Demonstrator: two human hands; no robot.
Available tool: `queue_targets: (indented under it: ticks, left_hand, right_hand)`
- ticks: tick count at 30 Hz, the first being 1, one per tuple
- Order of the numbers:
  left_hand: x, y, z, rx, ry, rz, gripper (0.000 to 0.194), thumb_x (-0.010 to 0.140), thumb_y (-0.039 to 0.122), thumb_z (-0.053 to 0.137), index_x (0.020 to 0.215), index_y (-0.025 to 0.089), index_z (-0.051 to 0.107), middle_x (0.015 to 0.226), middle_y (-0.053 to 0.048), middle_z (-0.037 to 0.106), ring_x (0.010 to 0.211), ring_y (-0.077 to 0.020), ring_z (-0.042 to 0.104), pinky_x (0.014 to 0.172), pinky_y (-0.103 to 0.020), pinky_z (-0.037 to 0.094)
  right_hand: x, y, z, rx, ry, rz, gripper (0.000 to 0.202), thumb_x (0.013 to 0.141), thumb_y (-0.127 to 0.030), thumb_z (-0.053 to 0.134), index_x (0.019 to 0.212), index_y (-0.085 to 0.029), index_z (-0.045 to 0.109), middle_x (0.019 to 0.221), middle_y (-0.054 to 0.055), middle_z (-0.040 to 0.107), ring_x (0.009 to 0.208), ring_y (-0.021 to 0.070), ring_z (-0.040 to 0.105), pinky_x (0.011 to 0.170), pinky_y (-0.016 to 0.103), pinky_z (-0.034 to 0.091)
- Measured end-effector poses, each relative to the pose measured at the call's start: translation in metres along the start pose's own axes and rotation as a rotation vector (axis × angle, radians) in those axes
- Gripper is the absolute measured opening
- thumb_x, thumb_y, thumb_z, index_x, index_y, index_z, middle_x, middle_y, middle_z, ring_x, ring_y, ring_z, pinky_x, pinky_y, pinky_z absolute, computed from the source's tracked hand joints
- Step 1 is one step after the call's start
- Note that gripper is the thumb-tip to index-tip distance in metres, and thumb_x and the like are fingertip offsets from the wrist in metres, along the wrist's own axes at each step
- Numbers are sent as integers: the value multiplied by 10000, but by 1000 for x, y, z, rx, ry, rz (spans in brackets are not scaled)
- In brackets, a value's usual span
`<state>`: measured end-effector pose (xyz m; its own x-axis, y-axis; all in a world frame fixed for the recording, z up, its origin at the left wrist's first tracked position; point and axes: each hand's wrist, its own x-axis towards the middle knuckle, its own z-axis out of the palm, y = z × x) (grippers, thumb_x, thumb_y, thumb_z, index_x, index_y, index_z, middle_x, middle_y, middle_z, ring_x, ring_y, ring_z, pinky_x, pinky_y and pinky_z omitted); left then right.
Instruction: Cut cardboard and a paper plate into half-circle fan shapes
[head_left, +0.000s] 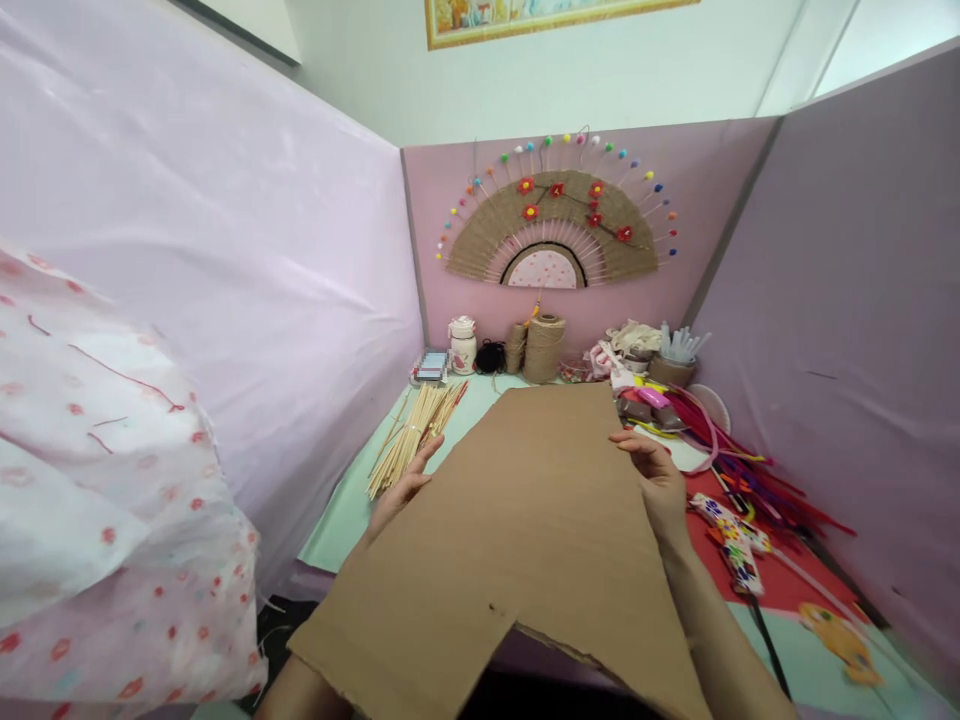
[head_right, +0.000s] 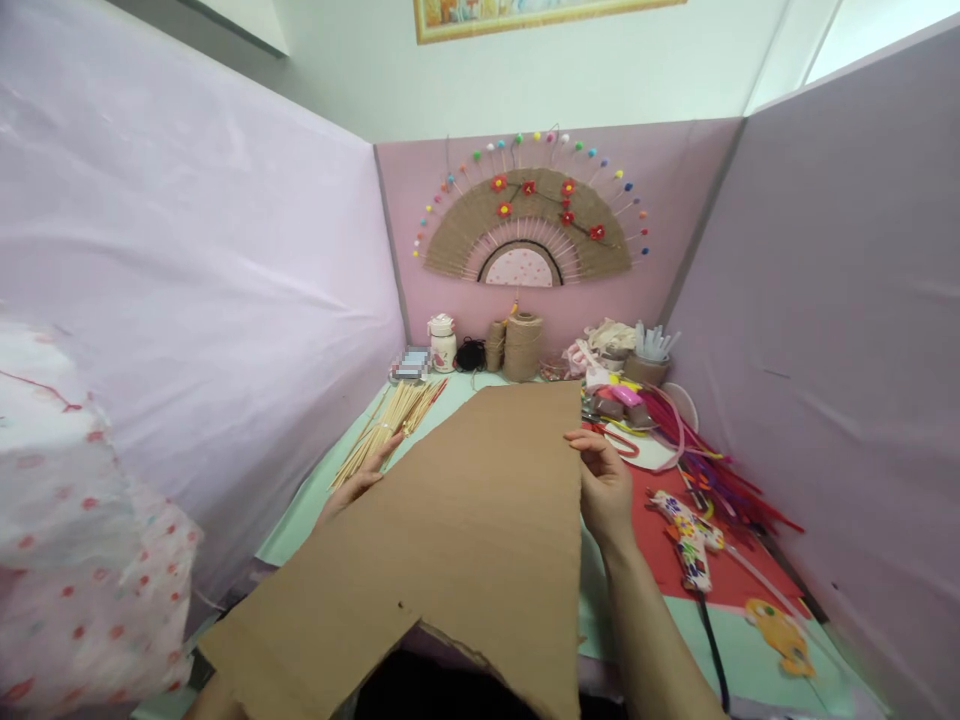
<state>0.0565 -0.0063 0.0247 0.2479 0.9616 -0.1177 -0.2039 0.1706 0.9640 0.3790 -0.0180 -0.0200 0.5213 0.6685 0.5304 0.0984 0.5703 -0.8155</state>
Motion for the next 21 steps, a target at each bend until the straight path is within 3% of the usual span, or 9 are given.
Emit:
queue_targets:
  ticks: [3, 6, 8, 13, 17, 21]
  left_hand:
    - [-8, 0, 7, -22, -75, -50, 408, 828, 386, 489, 1188, 262, 636, 1007, 46, 719, 799, -186, 694, 737, -309, 511]
    - [-14, 3, 8, -46, -197, -104, 541, 762, 309, 635, 1298, 274, 568, 812, 34, 719, 606, -151, 657, 606, -259, 495]
    - [-16, 6, 8, -87, -237, -128, 653, 729, 249, 707, 1355, 286, 522, 782, 4, 718, 584, -156, 649, 583, -254, 493]
    - [-17, 6, 13, -169, -258, -156, 785, 717, 183, 739, 1427, 320, 432, 1077, -76, 712, 820, -215, 695, 749, -343, 538]
    - [-17, 6, 18, -131, -210, -168, 813, 704, 195, 746, 1436, 330, 418, 1159, -86, 693, 890, -248, 698, 765, -359, 549]
    - [-25, 13, 15, -47, -101, -157, 641, 711, 239, 739, 1326, 286, 566, 1178, -87, 690, 905, -262, 698, 719, -327, 561]
  right_hand:
    - [-6, 5, -6, -16, -33, 64, 247, 641, -368, 753, 776, -243, 589, 964, 79, 679, 922, 234, 647, 766, 374, 522]
    - [-11, 7, -10, -22, -71, 117, 282, 644, -393, 753, 795, -242, 571, 1031, 98, 672, 977, 248, 646, 805, 388, 527]
    - [-15, 6, -12, -28, -110, 137, 310, 636, -375, 769, 844, -242, 581, 1128, 104, 643, 1019, 250, 640, 837, 392, 528]
    - [-33, 1, -22, -149, -174, 159, 596, 667, -367, 770, 1215, -300, 545, 1413, 104, 443, 1111, 244, 594, 871, 401, 541]
    - [-52, -6, -35, -239, -237, 104, 535, 735, -320, 746, 1236, -329, 561, 1438, 89, 381, 983, 188, 627, 852, 367, 552]
    - [-60, -12, -48, -377, -327, 18, 503, 804, -272, 676, 1279, -361, 540, 1418, 89, 380, 842, 151, 651, 834, 379, 571]
